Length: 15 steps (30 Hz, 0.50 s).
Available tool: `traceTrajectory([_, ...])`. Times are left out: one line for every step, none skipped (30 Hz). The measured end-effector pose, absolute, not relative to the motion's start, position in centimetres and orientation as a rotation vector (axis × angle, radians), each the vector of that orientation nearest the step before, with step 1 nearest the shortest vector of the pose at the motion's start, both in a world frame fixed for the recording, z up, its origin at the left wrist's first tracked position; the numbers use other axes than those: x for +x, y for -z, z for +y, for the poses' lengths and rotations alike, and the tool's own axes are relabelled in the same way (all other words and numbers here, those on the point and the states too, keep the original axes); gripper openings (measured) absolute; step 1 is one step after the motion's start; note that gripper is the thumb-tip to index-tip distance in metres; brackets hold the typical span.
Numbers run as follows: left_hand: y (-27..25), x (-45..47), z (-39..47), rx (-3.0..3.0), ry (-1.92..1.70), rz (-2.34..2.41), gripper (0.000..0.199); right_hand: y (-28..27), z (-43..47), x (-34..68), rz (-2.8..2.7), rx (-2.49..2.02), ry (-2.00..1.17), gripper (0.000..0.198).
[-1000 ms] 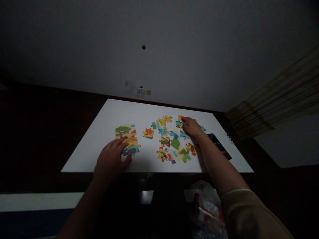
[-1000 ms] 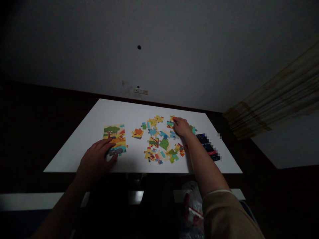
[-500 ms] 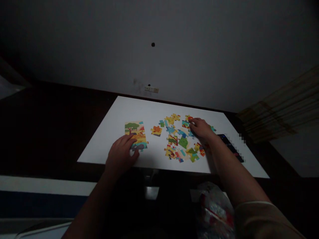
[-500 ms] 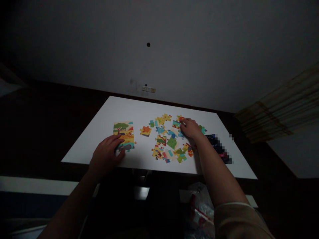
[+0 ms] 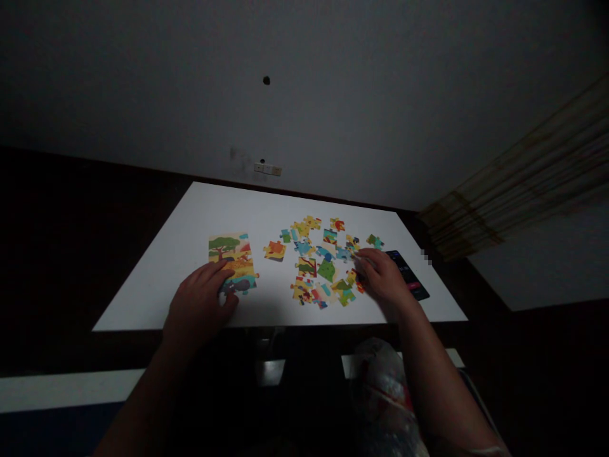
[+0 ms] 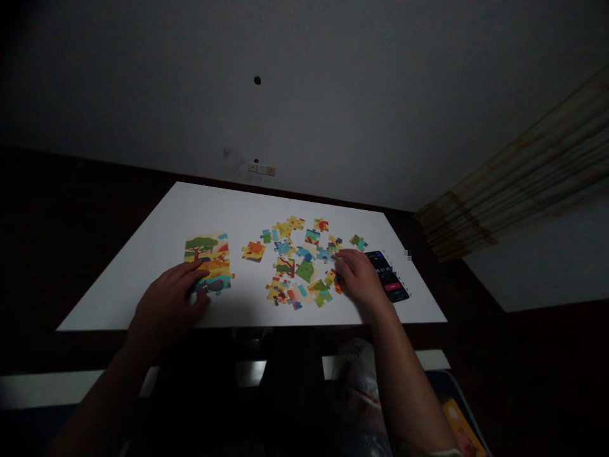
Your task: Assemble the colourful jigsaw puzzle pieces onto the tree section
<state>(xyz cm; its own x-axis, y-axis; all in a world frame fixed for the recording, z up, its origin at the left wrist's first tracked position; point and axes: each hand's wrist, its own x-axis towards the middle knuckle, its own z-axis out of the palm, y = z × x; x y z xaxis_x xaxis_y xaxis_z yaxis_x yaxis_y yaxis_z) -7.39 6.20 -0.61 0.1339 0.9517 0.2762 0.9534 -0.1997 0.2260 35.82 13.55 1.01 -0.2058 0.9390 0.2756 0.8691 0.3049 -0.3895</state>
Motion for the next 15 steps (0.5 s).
traceTrajectory([0.7,-7.4,6.2,-2.363,0.561,-1.98,0.04,-0.9,12.4,36.1,-2.088,-1.605,-0.21,0.033])
traceTrajectory([0.7,-7.4,6.3,-2.362,0.552,-1.975,0.041,-0.7,11.2,36.3,-2.059,-1.611,-0.216,0.033])
traceTrajectory([0.8,-7.4,6.3,-2.36,0.542,-1.973,0.041,-0.6,10.0,36.6,-2.032,-1.618,-0.22,0.032])
traceTrajectory([0.8,-7.4,6.3,-2.36,0.533,-1.969,0.042,-0.5,8.9,36.8,-2.013,-1.63,-0.227,0.031])
traceTrajectory([0.8,-7.4,6.4,-2.36,0.527,-1.967,0.042,-0.5,7.9,37.0,-2.001,-1.64,-0.227,0.031])
traceTrajectory([0.8,-7.4,6.4,-2.358,0.523,-1.964,0.042,-0.4,7.0,37.1,-1.99,-1.649,-0.223,0.031])
traceTrajectory([0.8,-7.3,6.5,-2.357,0.521,-1.962,0.042,-0.4,6.3,37.2,-1.98,-1.658,-0.214,0.033])
traceTrajectory([0.8,-7.3,6.5,-2.357,0.519,-1.96,0.042,-0.3,5.7,37.3,-1.973,-1.664,-0.201,0.035])
traceTrajectory([0.8,-7.2,6.5,-2.354,0.519,-1.958,0.042,-0.2,5.3,37.2,-1.967,-1.669,-0.186,0.039])
traceTrajectory([0.8,-7.2,6.5,-2.35,0.519,-1.958,0.041,-0.1,5.0,37.1,-1.963,-1.674,-0.171,0.043])
traceTrajectory([0.8,-7.1,6.5,-2.348,0.517,-1.961,0.041,0.0,4.8,37.0,-1.962,-1.678,-0.155,0.046])
traceTrajectory([0.7,-7.1,6.5,-2.349,0.511,-1.963,0.041,0.2,4.8,36.8,-1.969,-1.685,-0.144,0.051])
traceTrajectory([0.6,-7.0,6.5,-2.354,0.502,-1.966,0.041,0.4,4.8,36.6,-1.978,-1.693,-0.134,0.055])
traceTrajectory([0.6,-7.0,6.4,-2.357,0.494,-1.971,0.041,0.6,4.8,36.4,-1.989,-1.703,-0.125,0.06])
traceTrajectory([0.5,-6.9,6.4,-2.36,0.485,-1.977,0.041,0.9,4.9,36.2,-2.001,-1.715,-0.118,0.063])
